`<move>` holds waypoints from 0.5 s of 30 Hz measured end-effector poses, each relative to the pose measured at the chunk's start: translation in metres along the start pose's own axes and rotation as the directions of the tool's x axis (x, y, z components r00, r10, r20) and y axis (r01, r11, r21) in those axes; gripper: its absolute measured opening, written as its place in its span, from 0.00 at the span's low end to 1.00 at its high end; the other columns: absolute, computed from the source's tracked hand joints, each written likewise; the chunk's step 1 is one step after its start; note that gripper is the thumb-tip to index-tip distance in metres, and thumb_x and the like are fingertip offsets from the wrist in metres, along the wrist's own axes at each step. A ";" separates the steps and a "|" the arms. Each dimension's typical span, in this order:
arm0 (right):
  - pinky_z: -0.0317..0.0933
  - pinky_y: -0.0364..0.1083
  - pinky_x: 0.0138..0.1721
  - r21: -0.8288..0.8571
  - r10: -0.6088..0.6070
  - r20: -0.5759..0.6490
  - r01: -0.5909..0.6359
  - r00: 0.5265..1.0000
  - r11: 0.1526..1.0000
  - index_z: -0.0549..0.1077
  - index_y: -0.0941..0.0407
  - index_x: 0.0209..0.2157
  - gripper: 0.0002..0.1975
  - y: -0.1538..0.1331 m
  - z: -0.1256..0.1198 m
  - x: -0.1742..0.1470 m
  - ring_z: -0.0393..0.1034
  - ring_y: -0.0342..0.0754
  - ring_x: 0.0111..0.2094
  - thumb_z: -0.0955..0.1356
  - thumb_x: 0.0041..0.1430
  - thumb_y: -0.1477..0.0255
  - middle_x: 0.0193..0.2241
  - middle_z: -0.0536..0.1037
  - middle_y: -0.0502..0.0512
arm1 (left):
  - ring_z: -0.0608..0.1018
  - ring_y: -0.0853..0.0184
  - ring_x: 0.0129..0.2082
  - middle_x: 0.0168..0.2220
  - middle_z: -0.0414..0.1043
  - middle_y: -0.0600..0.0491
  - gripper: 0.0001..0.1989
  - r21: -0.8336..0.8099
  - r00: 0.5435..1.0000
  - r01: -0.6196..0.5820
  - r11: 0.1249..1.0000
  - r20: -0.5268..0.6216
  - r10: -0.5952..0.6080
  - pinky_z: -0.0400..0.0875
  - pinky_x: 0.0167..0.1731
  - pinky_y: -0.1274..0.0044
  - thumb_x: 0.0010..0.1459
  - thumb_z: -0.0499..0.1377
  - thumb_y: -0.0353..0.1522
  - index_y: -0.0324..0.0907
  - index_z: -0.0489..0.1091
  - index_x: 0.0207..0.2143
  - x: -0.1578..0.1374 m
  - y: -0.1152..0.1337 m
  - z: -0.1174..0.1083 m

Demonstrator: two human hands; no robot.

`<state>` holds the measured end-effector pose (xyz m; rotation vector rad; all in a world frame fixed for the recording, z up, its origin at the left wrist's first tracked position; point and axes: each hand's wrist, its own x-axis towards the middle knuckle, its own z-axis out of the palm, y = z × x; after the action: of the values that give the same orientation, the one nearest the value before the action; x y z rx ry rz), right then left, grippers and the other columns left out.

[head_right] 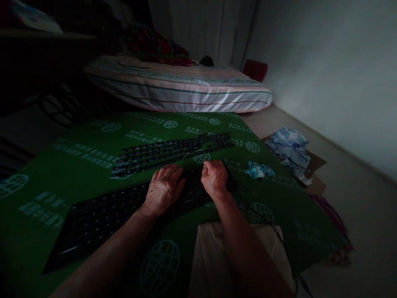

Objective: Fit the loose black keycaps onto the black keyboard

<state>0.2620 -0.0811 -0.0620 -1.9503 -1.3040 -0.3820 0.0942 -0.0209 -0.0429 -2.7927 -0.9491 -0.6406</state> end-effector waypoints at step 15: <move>0.63 0.46 0.39 0.027 -0.018 -0.007 0.018 1.000 0.999 0.76 0.56 0.32 0.11 0.001 0.003 0.000 0.69 0.49 0.35 0.63 0.55 0.78 0.30 0.78 0.55 | 0.59 0.50 0.60 0.59 0.61 0.45 0.19 -0.025 0.990 -0.091 0.996 0.109 0.093 0.58 0.53 0.55 0.61 0.52 0.39 0.48 0.66 0.53 0.002 0.005 -0.002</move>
<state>0.2621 -0.0791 -0.0642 -1.9147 -1.3166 -0.3774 0.0983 -0.0243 -0.0397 -2.8957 -0.8302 -0.4909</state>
